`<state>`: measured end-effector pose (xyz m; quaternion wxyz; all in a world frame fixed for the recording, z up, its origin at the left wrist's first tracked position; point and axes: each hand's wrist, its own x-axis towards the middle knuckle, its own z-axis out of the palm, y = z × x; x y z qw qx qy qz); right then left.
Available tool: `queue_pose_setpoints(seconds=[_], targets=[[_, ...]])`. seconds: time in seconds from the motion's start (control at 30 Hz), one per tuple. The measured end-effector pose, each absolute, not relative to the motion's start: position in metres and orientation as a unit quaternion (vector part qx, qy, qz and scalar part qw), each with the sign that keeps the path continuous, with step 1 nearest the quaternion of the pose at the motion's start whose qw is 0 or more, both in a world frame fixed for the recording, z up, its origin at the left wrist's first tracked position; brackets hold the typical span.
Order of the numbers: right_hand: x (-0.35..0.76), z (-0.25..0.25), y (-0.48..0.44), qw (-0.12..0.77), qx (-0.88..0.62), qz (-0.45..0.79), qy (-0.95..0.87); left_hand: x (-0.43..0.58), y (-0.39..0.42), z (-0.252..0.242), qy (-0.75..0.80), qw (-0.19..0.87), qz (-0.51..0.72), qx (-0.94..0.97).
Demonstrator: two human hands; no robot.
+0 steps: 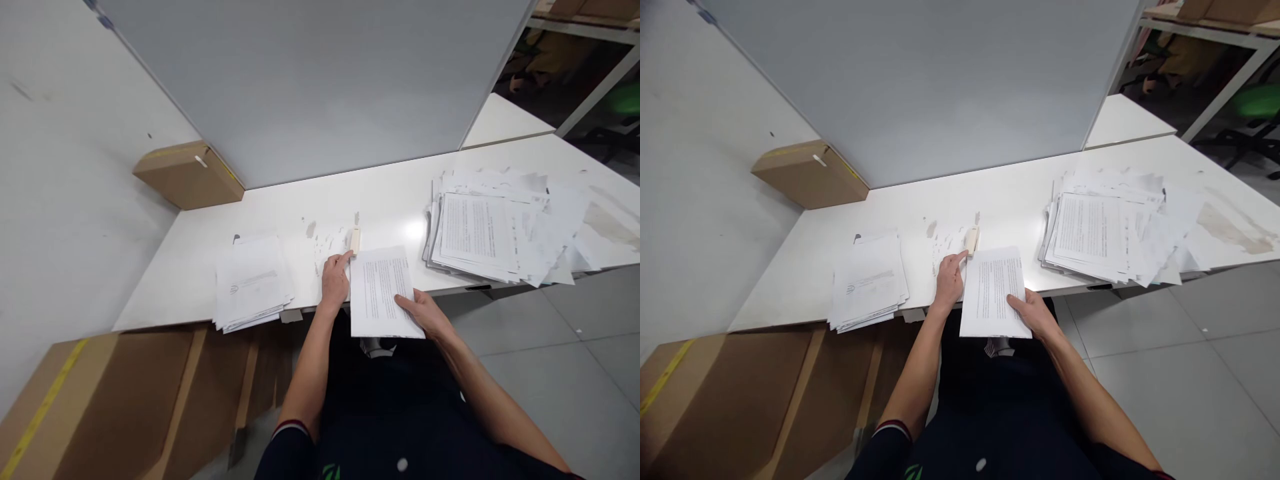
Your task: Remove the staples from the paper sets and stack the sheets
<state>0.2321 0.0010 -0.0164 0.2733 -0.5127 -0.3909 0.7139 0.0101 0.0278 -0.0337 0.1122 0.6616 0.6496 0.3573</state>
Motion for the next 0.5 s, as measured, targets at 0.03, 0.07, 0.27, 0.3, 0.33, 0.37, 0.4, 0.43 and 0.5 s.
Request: queue_pose_setpoints(seconds=[0.03, 0.07, 0.27, 0.3, 0.33, 0.37, 0.4, 0.43, 0.5], targets=[[0.232, -0.016, 0.001, 0.271, -0.514, 0.711, -0.396, 0.010, 0.028, -0.034, 0.651, 0.109, 0.355, 0.662], [0.232, -0.016, 0.002, 0.271, -0.515, 0.708, -0.400, 0.011, 0.028, -0.035, 0.652, 0.105, 0.352, 0.663], [0.230, -0.011, 0.001, 0.282, -0.514, 0.695, -0.416, 0.010, 0.028, -0.036, 0.652, 0.089, 0.342, 0.671], [0.231, -0.008, 0.001, 0.289, -0.514, 0.686, -0.426, 0.010, 0.028, -0.036, 0.650, 0.091, 0.348, 0.669], [0.234, -0.004, 0.002, 0.298, -0.518, 0.673, -0.437, 0.009, 0.027, -0.036, 0.648, 0.095, 0.356, 0.666], [0.238, 0.000, 0.003, 0.308, -0.526, 0.656, -0.446, 0.009, 0.027, -0.036, 0.646, 0.100, 0.366, 0.663], [0.243, 0.006, 0.005, 0.318, -0.538, 0.636, -0.454, 0.009, 0.026, -0.036, 0.644, 0.105, 0.376, 0.658], [0.251, 0.011, 0.009, 0.326, -0.555, 0.614, -0.457, 0.009, 0.025, -0.036, 0.642, 0.108, 0.387, 0.653], [0.270, 0.023, 0.020, 0.341, -0.593, 0.566, -0.460, 0.008, 0.023, -0.037, 0.638, 0.106, 0.404, 0.646]])
